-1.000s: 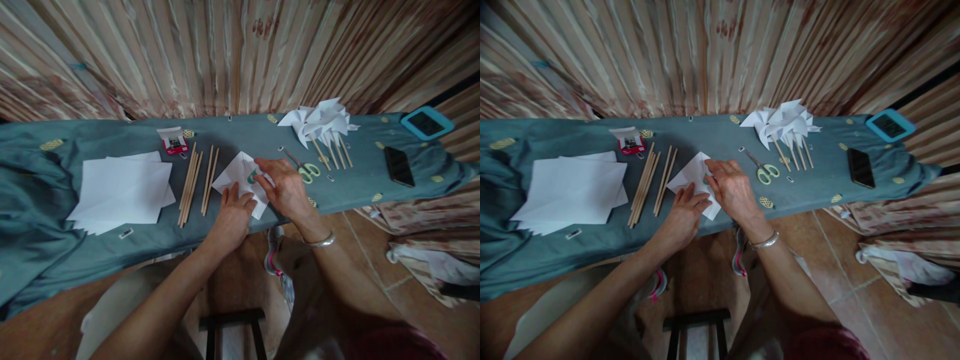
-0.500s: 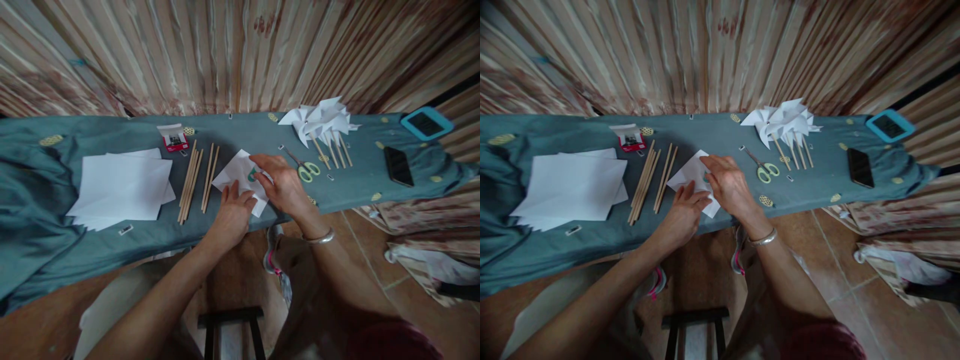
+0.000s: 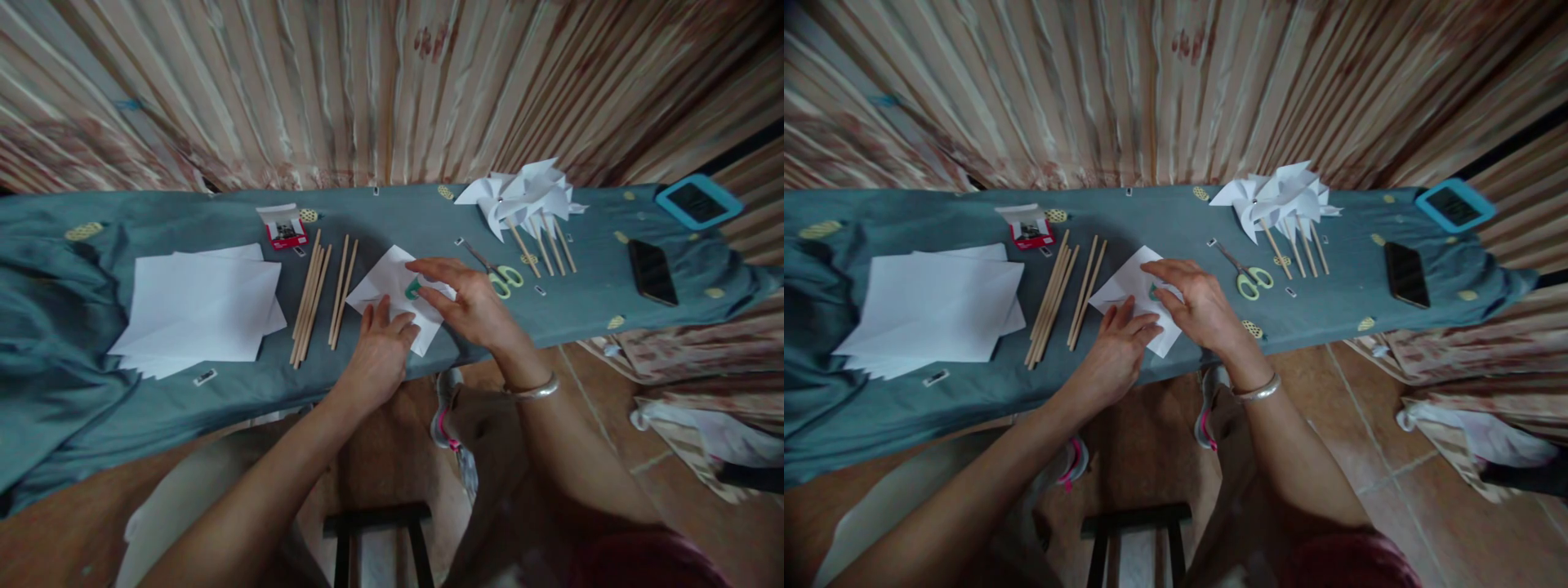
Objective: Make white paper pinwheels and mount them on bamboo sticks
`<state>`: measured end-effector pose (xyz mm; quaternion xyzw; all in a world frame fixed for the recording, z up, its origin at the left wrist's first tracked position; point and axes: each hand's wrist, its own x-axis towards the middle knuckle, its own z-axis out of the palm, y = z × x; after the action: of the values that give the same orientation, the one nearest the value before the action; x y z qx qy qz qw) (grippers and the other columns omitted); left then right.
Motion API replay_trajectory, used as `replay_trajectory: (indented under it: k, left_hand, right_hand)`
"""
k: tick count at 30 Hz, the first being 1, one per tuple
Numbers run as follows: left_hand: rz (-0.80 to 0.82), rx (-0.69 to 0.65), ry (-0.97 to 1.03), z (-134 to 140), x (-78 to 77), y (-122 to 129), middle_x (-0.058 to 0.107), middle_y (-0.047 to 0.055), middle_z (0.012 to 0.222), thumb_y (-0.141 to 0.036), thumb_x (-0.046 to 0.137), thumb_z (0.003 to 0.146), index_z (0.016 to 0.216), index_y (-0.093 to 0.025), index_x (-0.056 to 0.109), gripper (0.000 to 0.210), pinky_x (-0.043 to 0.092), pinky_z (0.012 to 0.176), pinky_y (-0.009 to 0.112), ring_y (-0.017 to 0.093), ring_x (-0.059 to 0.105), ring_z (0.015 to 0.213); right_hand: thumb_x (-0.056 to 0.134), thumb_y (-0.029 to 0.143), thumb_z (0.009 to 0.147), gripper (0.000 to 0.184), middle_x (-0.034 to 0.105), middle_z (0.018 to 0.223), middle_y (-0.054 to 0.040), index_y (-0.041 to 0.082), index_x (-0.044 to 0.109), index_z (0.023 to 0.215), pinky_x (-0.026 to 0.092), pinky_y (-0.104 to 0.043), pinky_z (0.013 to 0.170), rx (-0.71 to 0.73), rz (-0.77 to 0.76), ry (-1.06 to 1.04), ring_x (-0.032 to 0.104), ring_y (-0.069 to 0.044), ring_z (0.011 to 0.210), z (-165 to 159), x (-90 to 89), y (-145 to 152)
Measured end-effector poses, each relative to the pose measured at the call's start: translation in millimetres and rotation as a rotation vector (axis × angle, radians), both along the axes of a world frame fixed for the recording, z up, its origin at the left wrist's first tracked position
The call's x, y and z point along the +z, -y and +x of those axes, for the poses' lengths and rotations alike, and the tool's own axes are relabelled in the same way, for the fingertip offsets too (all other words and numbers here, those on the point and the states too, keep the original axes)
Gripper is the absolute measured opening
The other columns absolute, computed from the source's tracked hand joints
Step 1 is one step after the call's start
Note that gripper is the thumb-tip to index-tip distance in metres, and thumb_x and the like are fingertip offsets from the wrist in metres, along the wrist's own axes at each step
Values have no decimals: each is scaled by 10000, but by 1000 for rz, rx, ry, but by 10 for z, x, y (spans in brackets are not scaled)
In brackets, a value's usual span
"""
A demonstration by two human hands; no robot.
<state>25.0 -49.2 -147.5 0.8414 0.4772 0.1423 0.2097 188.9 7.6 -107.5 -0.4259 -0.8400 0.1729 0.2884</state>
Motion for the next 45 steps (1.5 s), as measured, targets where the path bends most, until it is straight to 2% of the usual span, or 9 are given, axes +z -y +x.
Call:
replay_trajectory:
  k: [4, 11, 13, 18, 23, 32, 35, 42, 45]
  left_hand:
    - [13, -4, -6, -3, -11, 2, 598, 106, 1312, 27, 417, 801, 1152, -151, 638, 452, 235, 1111, 621, 366, 290, 1399]
    - [24, -12, -28, -3, 12, 4, 602, 115, 1307, 40, 420, 782, 1144, -144, 645, 465, 252, 1103, 627, 365, 306, 1391]
    - [22, -16, -29, -7, 18, 6, 598, 112, 1316, 35, 420, 788, 1157, -145, 641, 467, 247, 1109, 623, 363, 301, 1395]
    - [-1, -19, -49, -15, 23, 9, 586, 113, 1338, 23, 428, 799, 1196, -124, 624, 467, 221, 1127, 615, 377, 264, 1410]
    - [2, -12, -64, -10, 7, 7, 586, 109, 1338, 10, 426, 821, 1203, -134, 621, 452, 222, 1133, 606, 366, 264, 1414]
    - [-4, -12, -7, -10, 5, 8, 589, 129, 1326, 34, 416, 796, 1175, -138, 636, 471, 218, 1122, 634, 363, 263, 1417]
    - [-4, -13, -7, -14, 9, 8, 586, 128, 1330, 33, 412, 797, 1180, -134, 631, 472, 218, 1122, 630, 370, 261, 1416]
    - [11, -20, -13, -16, -10, 11, 582, 114, 1338, 26, 427, 786, 1177, -146, 629, 473, 209, 1124, 618, 361, 261, 1415]
    - [3, -18, -20, -16, -4, 6, 586, 106, 1337, 24, 429, 786, 1173, -154, 633, 472, 214, 1122, 617, 360, 263, 1414]
  right_hand:
    - [549, 195, 886, 322, 698, 1168, -42, 235, 647, 1190, 493, -431, 957, -33, -5, 14, 628, -224, 1086, -20, 3, -14]
    - [625, 345, 864, 333, 734, 1019, -78, 207, 675, 1163, 510, -429, 892, -227, 71, 85, 657, -261, 974, -95, -57, -94]
    - [609, 326, 876, 324, 729, 1043, -80, 210, 671, 1172, 503, -432, 911, -190, 54, 72, 653, -259, 1004, -75, -46, -82]
    - [555, 186, 885, 321, 697, 1173, -28, 268, 662, 1177, 470, -425, 997, 32, -100, -49, 625, -208, 1115, 22, 26, 7]
    - [540, 146, 879, 337, 690, 1192, -48, 243, 664, 1177, 472, -412, 997, 58, -141, -79, 619, -204, 1124, 5, 37, 21]
    - [600, 343, 886, 315, 732, 1008, -79, 210, 663, 1165, 502, -403, 865, -232, 79, 104, 641, -251, 950, -128, -77, -82]
    - [586, 393, 892, 342, 732, 959, -87, 199, 657, 1165, 502, -411, 833, -276, 103, 148, 635, -263, 923, -136, -98, -79]
    - [516, 187, 898, 324, 696, 1144, -74, 207, 639, 1198, 477, -430, 952, -62, 42, 75, 617, -235, 1058, -104, -1, 17]
    - [542, 193, 884, 308, 695, 1156, -68, 214, 657, 1169, 468, -435, 976, -55, 0, 22, 609, -236, 1098, -17, -2, 34]
